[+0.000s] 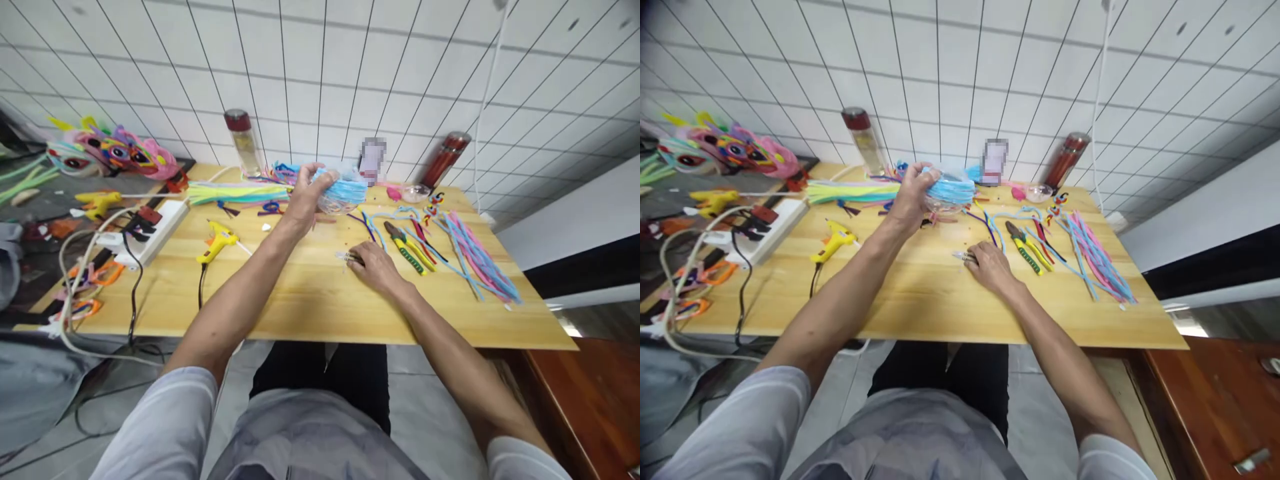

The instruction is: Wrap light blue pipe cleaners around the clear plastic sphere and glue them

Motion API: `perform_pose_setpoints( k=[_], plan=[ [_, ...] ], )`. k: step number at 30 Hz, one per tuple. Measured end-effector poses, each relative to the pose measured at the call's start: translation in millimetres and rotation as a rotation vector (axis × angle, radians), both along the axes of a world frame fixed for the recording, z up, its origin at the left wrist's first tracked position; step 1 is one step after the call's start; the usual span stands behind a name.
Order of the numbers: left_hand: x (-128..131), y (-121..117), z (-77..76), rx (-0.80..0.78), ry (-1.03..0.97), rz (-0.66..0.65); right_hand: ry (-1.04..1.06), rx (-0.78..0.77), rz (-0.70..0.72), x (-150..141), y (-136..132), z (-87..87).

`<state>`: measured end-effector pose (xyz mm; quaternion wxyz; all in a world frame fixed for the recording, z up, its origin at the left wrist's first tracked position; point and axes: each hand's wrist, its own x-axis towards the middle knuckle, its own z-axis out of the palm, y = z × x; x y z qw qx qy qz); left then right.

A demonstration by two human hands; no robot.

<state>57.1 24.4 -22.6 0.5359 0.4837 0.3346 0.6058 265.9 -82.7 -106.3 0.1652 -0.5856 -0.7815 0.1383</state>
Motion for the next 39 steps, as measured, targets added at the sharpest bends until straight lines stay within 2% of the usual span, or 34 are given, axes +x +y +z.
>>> perform_pose_setpoints(
  k=[6,9,12,14,17,21,24,28,33,39],
  plan=[
    [-34,-26,-43.7,-0.155,0.116,-0.024,-0.106,-0.017,-0.028,-14,13,1.6],
    [-37,-30,-57.1,-0.19,0.134,-0.02,-0.136,-0.027,-0.081,-7,17,8.8],
    [-36,-31,-63.9,-0.183,0.218,-0.109,-0.124,-0.016,-0.141,12,19,21.1],
    [-37,-31,-65.2,-0.153,0.305,-0.191,-0.04,0.089,-0.137,22,22,29.7],
    [-38,-33,-63.1,-0.112,0.394,-0.283,0.116,0.285,-0.021,24,24,36.0],
    [-40,-37,-57.3,-0.114,0.478,-0.382,0.213,0.435,0.139,13,21,28.8],
    [-43,-39,-53.1,-0.121,0.559,-0.401,0.224,0.462,0.226,11,15,19.4],
    [-46,-41,-45.9,-0.122,0.641,-0.44,0.199,0.448,0.271,12,7,13.9],
    [-47,-47,-37.3,-0.156,0.726,-0.464,0.115,0.441,0.302,10,2,18.9],
    [-48,-50,-36.2,-0.144,0.747,-0.445,0.112,0.483,0.32,8,0,25.5]
  ],
)
